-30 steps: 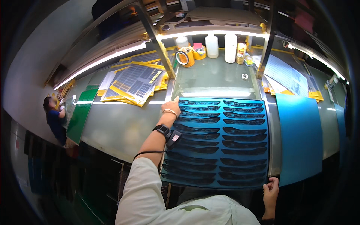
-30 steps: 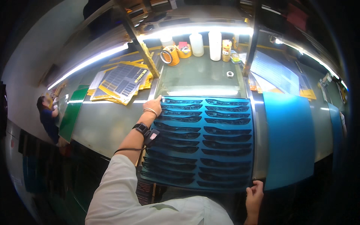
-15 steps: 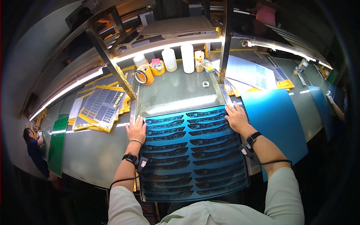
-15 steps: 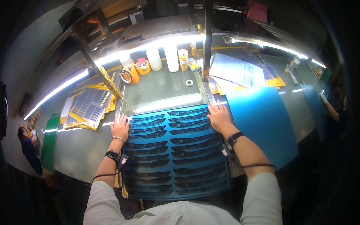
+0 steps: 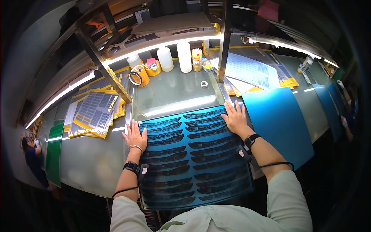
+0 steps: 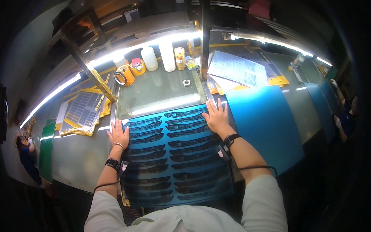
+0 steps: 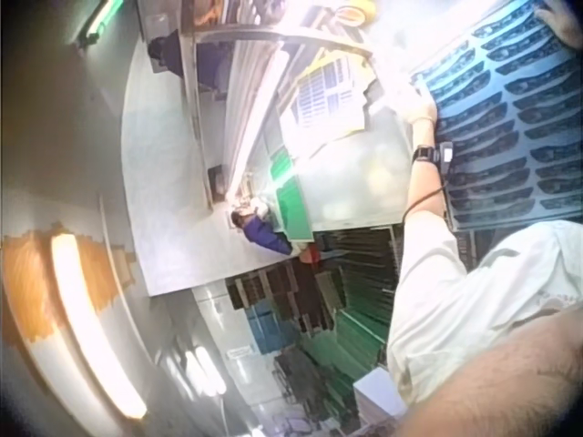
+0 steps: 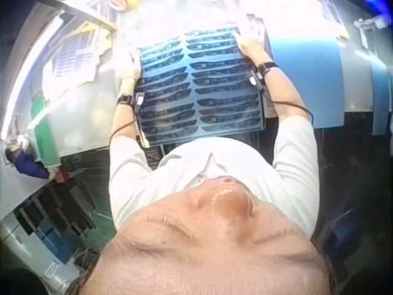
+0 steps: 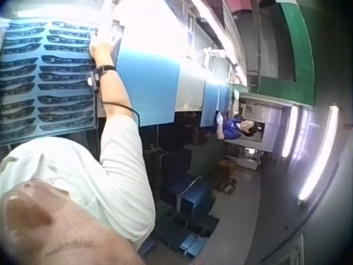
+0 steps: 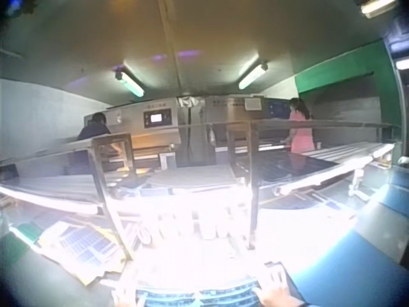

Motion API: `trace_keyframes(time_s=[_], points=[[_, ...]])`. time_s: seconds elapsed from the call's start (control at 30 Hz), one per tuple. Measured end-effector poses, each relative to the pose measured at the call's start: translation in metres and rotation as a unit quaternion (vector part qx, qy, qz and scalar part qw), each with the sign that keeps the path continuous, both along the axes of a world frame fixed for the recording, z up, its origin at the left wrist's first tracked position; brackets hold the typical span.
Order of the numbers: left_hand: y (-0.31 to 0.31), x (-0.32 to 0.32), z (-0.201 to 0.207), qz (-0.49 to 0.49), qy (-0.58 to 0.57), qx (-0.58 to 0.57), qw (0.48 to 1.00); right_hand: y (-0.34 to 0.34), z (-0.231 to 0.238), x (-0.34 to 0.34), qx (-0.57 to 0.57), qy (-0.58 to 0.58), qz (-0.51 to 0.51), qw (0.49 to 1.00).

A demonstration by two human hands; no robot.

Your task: Inspecting and sorting solar cell panels or electronic sheets on a lightbox within a fabrication facility.

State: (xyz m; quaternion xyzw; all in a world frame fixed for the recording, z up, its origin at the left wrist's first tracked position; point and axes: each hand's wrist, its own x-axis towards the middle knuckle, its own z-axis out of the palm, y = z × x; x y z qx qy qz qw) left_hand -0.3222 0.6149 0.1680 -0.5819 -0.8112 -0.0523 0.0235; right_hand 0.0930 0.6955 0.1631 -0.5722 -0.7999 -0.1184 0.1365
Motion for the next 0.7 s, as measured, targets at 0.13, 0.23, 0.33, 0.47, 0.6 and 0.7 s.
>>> trace_keyframes(time_s=[0.13,0.23,0.33,0.47,0.6,0.7], points=[[0.000,-0.001,-0.002,0.012,0.002,-0.015,1.000,-0.049,0.017,0.020,-0.073,0.007,0.017,0.997],[0.002,-0.002,-0.006,0.020,0.019,-0.019,0.999,-0.140,0.035,0.046,-0.130,0.039,0.049,0.990],[0.004,-0.001,-0.009,0.026,0.046,-0.011,0.999,-0.243,0.053,0.069,-0.172,0.043,0.072,0.982],[-0.033,0.003,-0.010,0.035,0.033,-0.062,0.997,-0.320,0.066,0.083,-0.185,0.074,0.038,0.979],[-0.162,0.014,-0.010,-0.010,0.003,-0.044,0.999,-0.321,0.049,0.090,-0.182,0.384,-0.065,0.903],[-0.260,0.033,-0.009,0.025,0.014,0.005,1.000,-0.303,0.021,0.096,-0.290,0.565,-0.138,0.760]])
